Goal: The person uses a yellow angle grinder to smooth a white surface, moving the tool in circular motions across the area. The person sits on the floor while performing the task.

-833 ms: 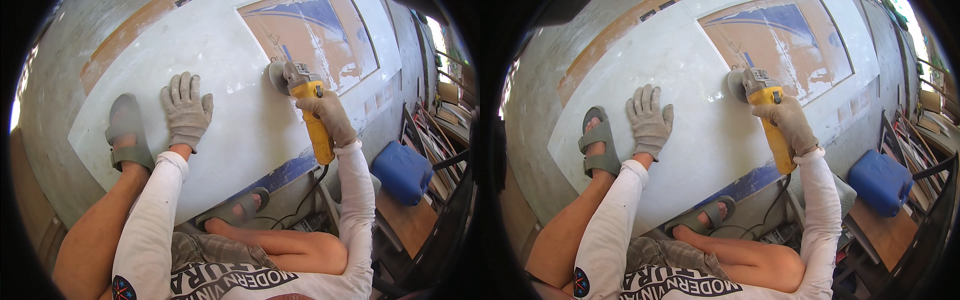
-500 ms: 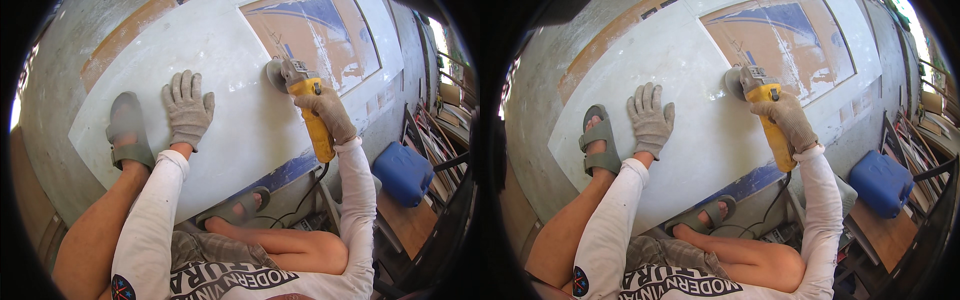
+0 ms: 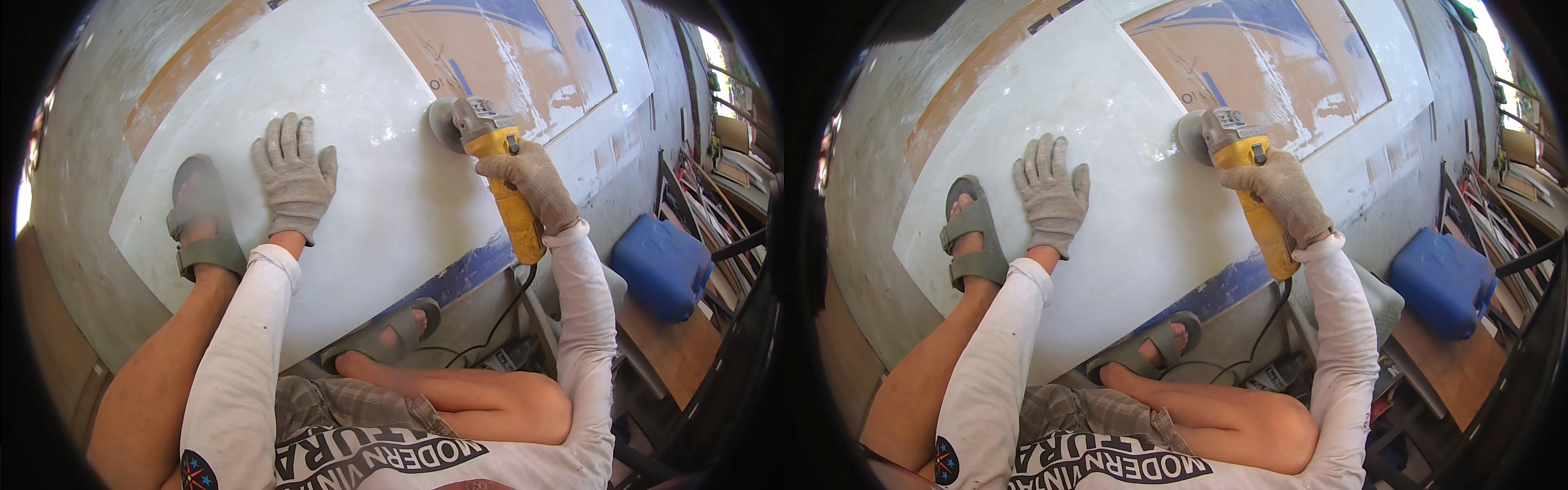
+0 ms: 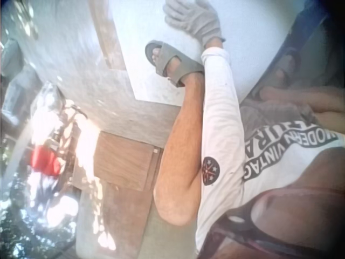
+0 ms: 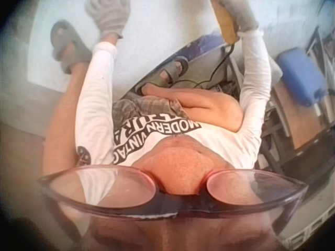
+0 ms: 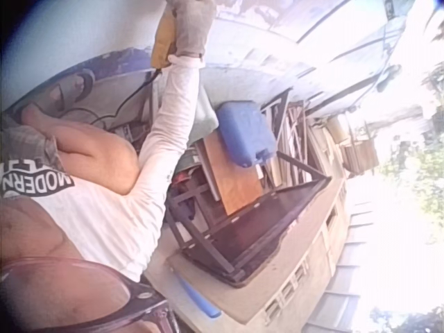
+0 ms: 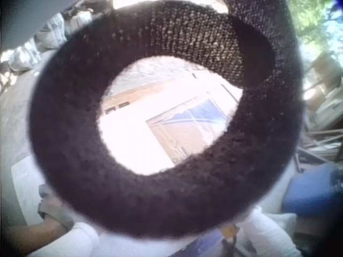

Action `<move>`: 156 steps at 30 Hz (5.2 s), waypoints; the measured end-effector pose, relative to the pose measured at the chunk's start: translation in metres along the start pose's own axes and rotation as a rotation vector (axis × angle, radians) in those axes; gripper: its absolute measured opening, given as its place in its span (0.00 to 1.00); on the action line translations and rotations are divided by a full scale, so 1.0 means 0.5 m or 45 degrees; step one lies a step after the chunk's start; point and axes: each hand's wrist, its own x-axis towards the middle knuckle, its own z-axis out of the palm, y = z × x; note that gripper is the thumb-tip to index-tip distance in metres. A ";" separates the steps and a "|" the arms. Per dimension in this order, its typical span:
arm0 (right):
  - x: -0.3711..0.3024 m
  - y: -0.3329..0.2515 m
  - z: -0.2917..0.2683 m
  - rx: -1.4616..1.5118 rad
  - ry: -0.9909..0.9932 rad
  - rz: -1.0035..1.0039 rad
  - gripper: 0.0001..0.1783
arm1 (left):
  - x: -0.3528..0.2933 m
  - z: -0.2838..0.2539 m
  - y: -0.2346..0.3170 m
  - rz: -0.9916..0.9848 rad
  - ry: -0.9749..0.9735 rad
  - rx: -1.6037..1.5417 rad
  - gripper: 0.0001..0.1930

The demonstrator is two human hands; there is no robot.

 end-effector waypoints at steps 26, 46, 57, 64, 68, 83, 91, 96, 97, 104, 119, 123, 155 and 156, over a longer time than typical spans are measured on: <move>-0.072 0.062 -0.031 -0.066 0.007 0.164 0.24 | 0.001 0.004 -0.002 0.018 0.048 0.029 0.33; 0.022 -0.030 0.001 0.012 -0.042 -0.064 0.23 | -0.001 -0.004 0.000 -0.006 -0.019 -0.045 0.34; 0.016 -0.017 0.003 -0.050 -0.015 -0.043 0.21 | -0.002 0.002 0.001 0.009 0.027 -0.023 0.33; -0.007 -0.001 -0.001 0.038 -0.027 0.009 0.22 | 0.000 0.000 0.000 0.027 0.022 0.023 0.34; -0.017 0.020 -0.006 -0.026 -0.014 0.024 0.24 | -0.005 0.003 0.000 0.032 0.037 -0.013 0.34; -0.176 0.154 -0.050 0.525 0.147 0.175 0.27 | 0.561 -0.130 -0.065 0.666 -0.649 0.479 0.24; -0.373 0.080 -0.055 0.567 0.476 0.264 0.27 | 1.046 -0.263 -0.349 0.787 -0.566 0.497 0.25; -0.413 0.019 -0.021 0.584 0.592 0.394 0.28 | 0.836 0.017 -0.530 0.422 -0.245 -0.059 0.38; -0.414 0.011 -0.012 0.614 0.605 0.398 0.27 | 0.779 0.075 -0.541 0.365 -0.037 -0.090 0.40; -0.392 -0.043 0.056 0.875 0.729 0.580 0.26 | 0.653 0.205 -0.523 0.036 -0.035 -0.223 0.37; -0.365 -0.178 0.072 0.979 0.726 0.712 0.29 | 0.648 0.179 -0.496 0.087 0.001 -0.073 0.36; -0.337 -0.182 0.060 0.955 0.736 0.740 0.27 | 0.639 0.183 -0.510 0.115 -0.016 -0.059 0.36; -0.026 -0.320 0.222 0.572 0.640 0.675 0.31 | 0.631 0.193 -0.501 0.020 -0.047 0.006 0.38; -0.025 -0.319 0.222 0.569 0.620 0.644 0.31 | 0.628 0.193 -0.500 -0.004 -0.093 0.070 0.38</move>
